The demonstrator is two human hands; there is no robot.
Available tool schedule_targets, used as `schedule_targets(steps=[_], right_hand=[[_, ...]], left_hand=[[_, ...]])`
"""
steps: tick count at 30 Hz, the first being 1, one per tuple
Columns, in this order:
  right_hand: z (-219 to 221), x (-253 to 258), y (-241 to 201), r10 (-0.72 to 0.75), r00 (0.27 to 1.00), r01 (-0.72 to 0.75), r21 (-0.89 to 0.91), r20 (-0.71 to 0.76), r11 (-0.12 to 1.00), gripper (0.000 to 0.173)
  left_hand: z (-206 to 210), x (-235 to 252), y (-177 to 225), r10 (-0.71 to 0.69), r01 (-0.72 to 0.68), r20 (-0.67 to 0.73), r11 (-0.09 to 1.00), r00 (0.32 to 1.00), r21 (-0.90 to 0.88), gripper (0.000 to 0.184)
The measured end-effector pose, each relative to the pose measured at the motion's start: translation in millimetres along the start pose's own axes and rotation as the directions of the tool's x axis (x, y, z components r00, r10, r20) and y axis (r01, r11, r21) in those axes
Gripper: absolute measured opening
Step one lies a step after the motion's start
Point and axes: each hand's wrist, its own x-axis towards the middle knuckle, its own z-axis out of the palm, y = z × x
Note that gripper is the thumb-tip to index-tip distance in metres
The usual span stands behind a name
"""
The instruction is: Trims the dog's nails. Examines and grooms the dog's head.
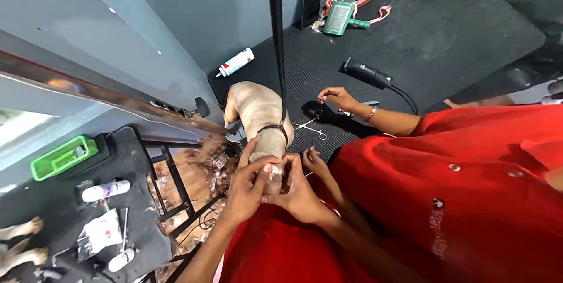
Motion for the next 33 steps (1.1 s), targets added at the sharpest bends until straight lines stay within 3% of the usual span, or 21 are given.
schedule_targets(steps=[4, 6, 8, 9, 11, 14, 18, 20, 22, 26, 30, 33], right_hand=[[-13.5, 4.4, 11.5, 0.013, 0.996, -0.013, 0.000, 0.092, 1.000, 0.074], [-18.0, 9.0, 15.9, 0.003, 0.988, -0.008, 0.030, 0.154, 1.000, 0.072], [-19.6, 14.1, 20.8, -0.017, 0.978, 0.015, 0.013, 0.206, 1.000, 0.073], [-19.5, 16.1, 22.3, -0.015, 0.976, 0.016, -0.002, 0.216, 1.000, 0.074], [-19.6, 18.9, 27.7, -0.037, 0.975, 0.033, 0.021, 0.221, 0.999, 0.074], [-22.2, 23.3, 70.3, -0.178, 0.933, 0.092, 0.272, 0.311, 0.958, 0.065], [-20.7, 20.3, 89.6, -0.281, 0.904, 0.152, 0.374, 0.321, 0.915, 0.045], [-21.6, 15.5, 80.3, -0.284, 0.921, 0.204, 0.292, 0.267, 0.935, 0.040], [-23.4, 7.4, 68.5, -0.304, 0.928, 0.294, 0.080, 0.216, 0.953, 0.037], [-18.4, -9.4, 47.0, -0.533, 0.842, 0.519, -0.395, 0.083, 0.758, 0.040], [-1.9, -8.7, 48.8, -0.660, 0.735, 0.636, -0.497, 0.155, 0.591, 0.020], [5.3, -5.8, 51.3, -0.707, 0.687, 0.681, -0.489, 0.169, 0.545, 0.009]], left_hand=[[8.5, -1.6, -24.7, 0.030, -0.031, 0.016, 0.993, 0.999, 0.113, 0.027], [17.2, -3.2, -49.3, 0.047, -0.042, -0.058, 0.996, 0.997, 0.083, 0.052], [28.4, -2.5, -66.0, -0.062, 0.055, -0.209, 0.998, 0.976, -0.040, 0.083], [31.3, -1.0, -70.3, -0.148, 0.125, -0.228, 0.986, 0.962, -0.112, 0.089], [33.2, -0.5, -79.5, -0.289, 0.242, -0.136, 0.927, 0.948, -0.285, 0.095], [29.9, 0.5, -90.0, -0.380, 0.387, 0.137, 0.730, 0.915, -0.564, 0.092], [17.8, 6.4, -93.5, -0.459, 0.542, 0.307, 0.574, 0.834, -0.614, 0.067], [14.3, 6.9, -85.6, -0.452, 0.578, 0.374, 0.507, 0.810, -0.639, 0.054], [12.9, 8.5, -77.3, -0.454, 0.591, 0.393, 0.482, 0.800, -0.647, 0.042], [10.0, 17.3, -73.5, -0.419, 0.579, 0.400, 0.550, 0.815, -0.602, 0.058], [0.4, 22.5, -60.1, -0.411, 0.555, 0.373, 0.641, 0.832, -0.531, 0.067], [-6.9, 24.8, -44.5, -0.441, 0.610, 0.422, 0.597, 0.792, -0.521, 0.051]])
